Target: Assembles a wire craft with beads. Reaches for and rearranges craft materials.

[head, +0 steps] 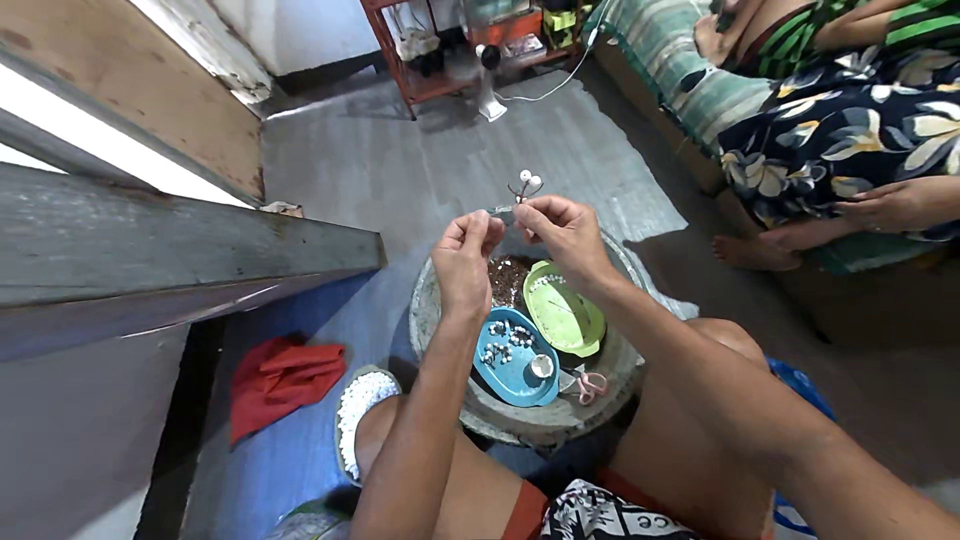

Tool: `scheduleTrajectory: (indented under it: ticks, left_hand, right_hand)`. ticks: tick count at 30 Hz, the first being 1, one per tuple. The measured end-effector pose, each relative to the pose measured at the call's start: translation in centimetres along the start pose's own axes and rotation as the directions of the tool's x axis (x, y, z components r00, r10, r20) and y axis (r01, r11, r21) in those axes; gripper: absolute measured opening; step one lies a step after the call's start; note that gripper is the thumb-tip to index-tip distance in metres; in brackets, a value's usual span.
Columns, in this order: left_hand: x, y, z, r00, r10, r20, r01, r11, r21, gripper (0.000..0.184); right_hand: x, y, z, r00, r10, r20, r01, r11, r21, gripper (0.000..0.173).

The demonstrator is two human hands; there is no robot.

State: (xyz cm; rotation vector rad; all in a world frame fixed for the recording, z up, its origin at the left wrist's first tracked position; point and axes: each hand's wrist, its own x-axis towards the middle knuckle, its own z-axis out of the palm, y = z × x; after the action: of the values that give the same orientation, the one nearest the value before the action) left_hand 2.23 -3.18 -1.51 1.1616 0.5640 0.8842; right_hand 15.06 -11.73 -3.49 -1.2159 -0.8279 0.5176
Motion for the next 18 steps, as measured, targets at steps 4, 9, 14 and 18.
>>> scheduleTrajectory:
  ticks: [4,9,14,18]
  left_hand:
    - [-0.3,0.2,0.1,0.999,0.049,0.007,-0.05,0.996,0.076,0.017]
    - [-0.7,0.4,-0.2,0.987,0.117,0.112,-0.136,0.975,0.173,0.026]
    - [-0.8,0.7,-0.2,0.982,0.124,0.141,-0.155,0.96,0.232,0.02]
    - [-0.2,0.5,-0.5,0.982,0.145,0.124,-0.165,0.972,0.168,0.013]
  right_hand:
    - [-1.0,0.0,-0.3,0.999,-0.009,0.033,0.01,0.999,-0.039,0.018]
    - [-1.4,0.4,0.0,0.997,-0.032,0.071,0.037,0.997,-0.067,0.018]
    - [-1.5,0.3,0.3,0.992,-0.047,0.113,0.058,0.994,-0.096,0.015]
    - [-1.0,-0.2,0.6,0.988,-0.089,0.126,0.103,0.989,-0.108,0.013]
